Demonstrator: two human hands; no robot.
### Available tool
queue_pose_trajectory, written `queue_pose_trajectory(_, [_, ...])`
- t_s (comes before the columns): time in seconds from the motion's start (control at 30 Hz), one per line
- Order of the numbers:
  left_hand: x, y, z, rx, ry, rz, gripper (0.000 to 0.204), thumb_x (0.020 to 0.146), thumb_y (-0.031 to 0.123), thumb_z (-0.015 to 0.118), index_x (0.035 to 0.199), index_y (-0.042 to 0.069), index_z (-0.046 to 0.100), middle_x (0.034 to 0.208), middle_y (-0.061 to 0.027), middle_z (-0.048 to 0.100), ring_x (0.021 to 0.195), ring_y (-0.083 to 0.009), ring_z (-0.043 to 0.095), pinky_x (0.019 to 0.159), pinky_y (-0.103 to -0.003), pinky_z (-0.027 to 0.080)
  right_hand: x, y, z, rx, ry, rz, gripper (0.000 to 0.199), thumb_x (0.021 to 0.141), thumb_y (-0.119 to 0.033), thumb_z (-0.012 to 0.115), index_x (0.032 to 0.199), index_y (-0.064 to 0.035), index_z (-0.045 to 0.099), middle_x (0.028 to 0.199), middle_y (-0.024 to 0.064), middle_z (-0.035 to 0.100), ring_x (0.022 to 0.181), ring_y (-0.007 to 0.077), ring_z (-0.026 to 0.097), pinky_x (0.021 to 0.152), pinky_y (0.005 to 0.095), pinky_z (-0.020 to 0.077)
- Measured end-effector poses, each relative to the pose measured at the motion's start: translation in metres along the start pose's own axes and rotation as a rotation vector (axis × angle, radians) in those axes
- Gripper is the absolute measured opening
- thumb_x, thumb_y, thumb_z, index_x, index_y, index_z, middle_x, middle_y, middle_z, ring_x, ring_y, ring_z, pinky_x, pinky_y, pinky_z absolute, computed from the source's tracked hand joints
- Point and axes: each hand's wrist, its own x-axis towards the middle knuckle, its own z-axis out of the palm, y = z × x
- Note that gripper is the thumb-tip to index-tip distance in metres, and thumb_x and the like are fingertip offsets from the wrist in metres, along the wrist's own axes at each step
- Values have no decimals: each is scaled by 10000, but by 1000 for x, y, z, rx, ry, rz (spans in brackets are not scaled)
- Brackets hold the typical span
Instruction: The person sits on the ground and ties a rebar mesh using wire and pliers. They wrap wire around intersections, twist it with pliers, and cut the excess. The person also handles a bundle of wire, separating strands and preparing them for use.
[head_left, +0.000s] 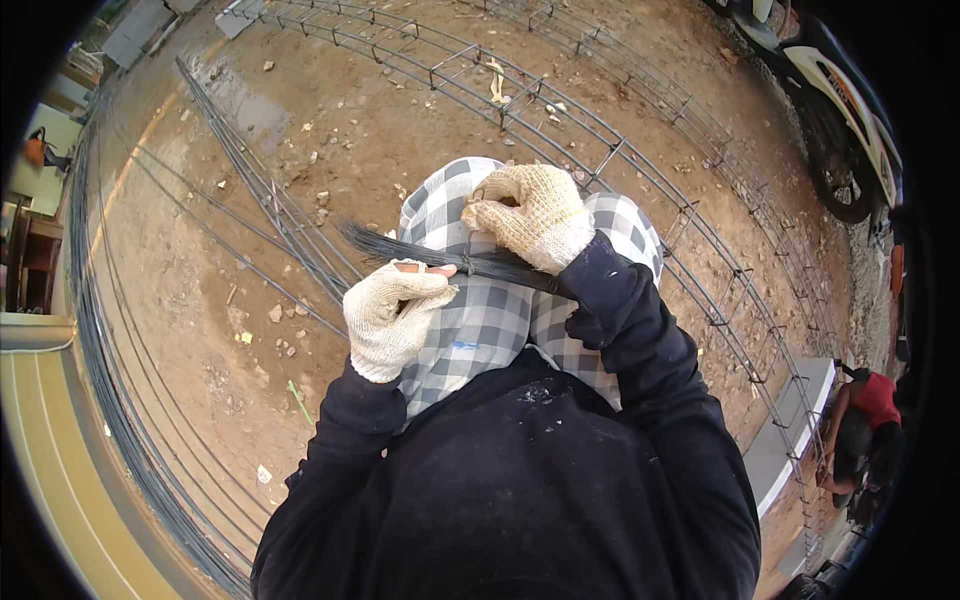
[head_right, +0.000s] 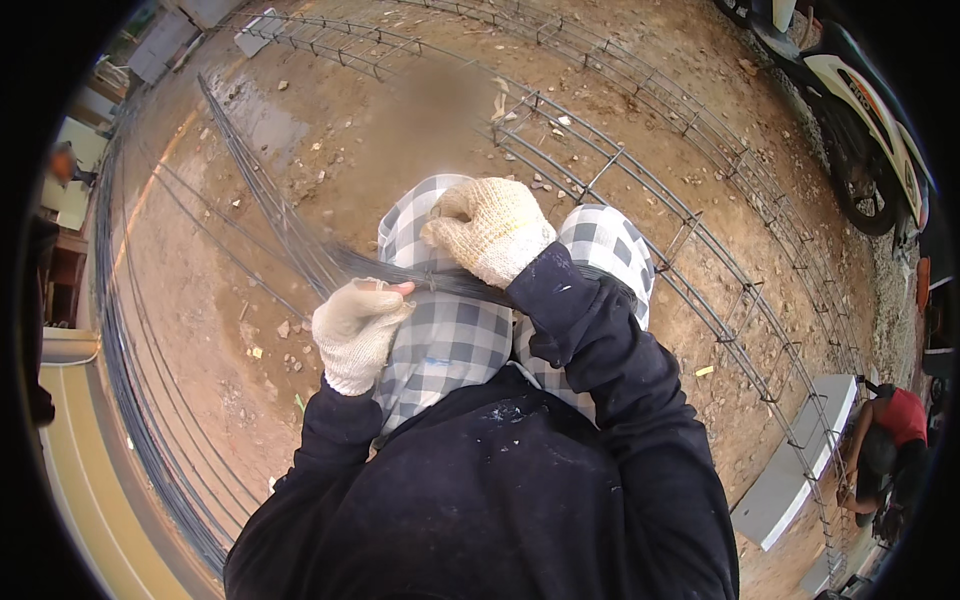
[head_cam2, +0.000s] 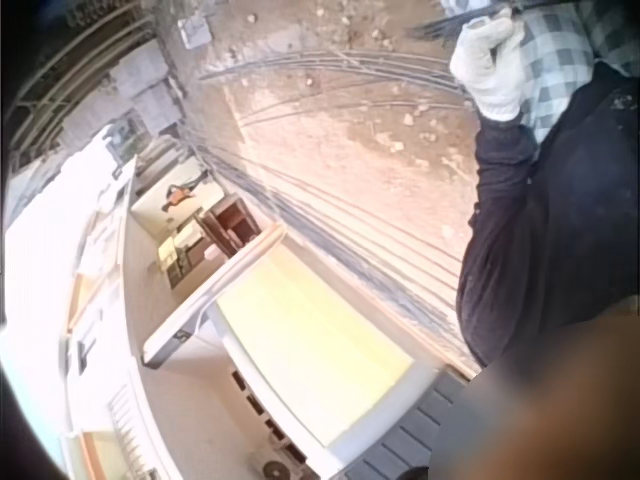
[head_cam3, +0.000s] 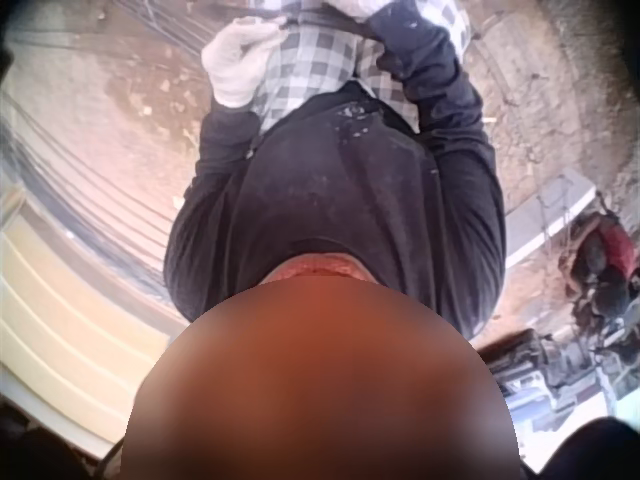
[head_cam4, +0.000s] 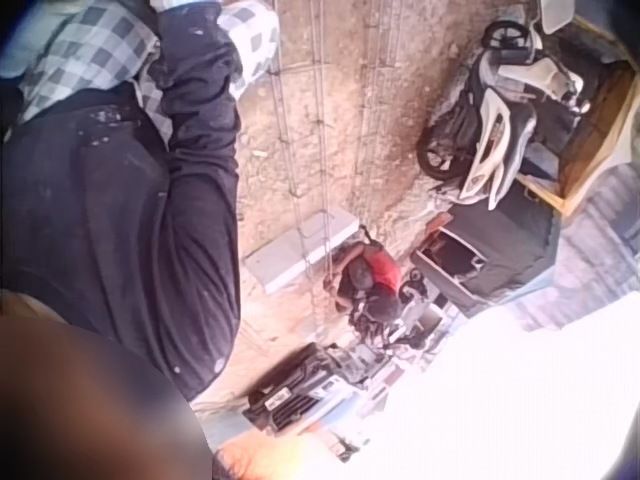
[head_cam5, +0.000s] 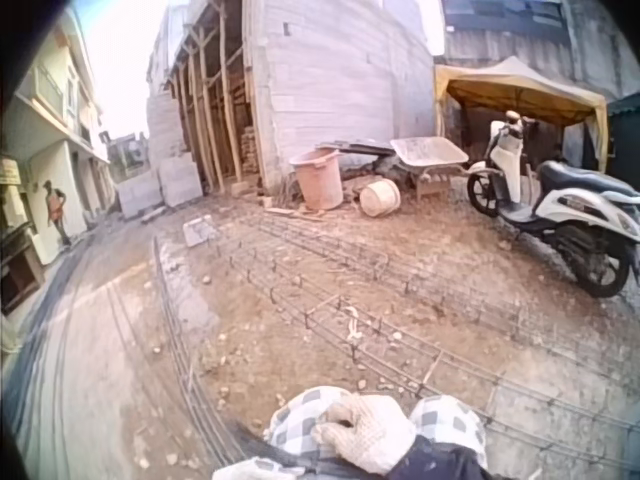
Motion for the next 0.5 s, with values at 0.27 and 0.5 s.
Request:
queue_pose_trajectory(0.27, [4, 10, 3, 590, -171, 525, 270, 638, -71, 757, 837, 107, 717, 660, -21, 667, 641, -229, 698, 596, -317, 556, 6, -18, 4, 78, -153, 8, 200, 775, -311, 657, 849, -166, 774, 822, 106, 712, 771, 326, 673, 730, 418, 535])
queue_pose_trajectory(0.5, [31, 14, -7, 806, -263, 696, 269, 701, 141, 785, 961, 148, 715, 774, -17, 686, 628, -177, 669, 533, -292, 523, 19, -22, 8, 235, -249, 18, 207, 806, -216, 761, 907, -36, 770, 759, 96, 723, 681, 150, 696, 634, 284, 541])
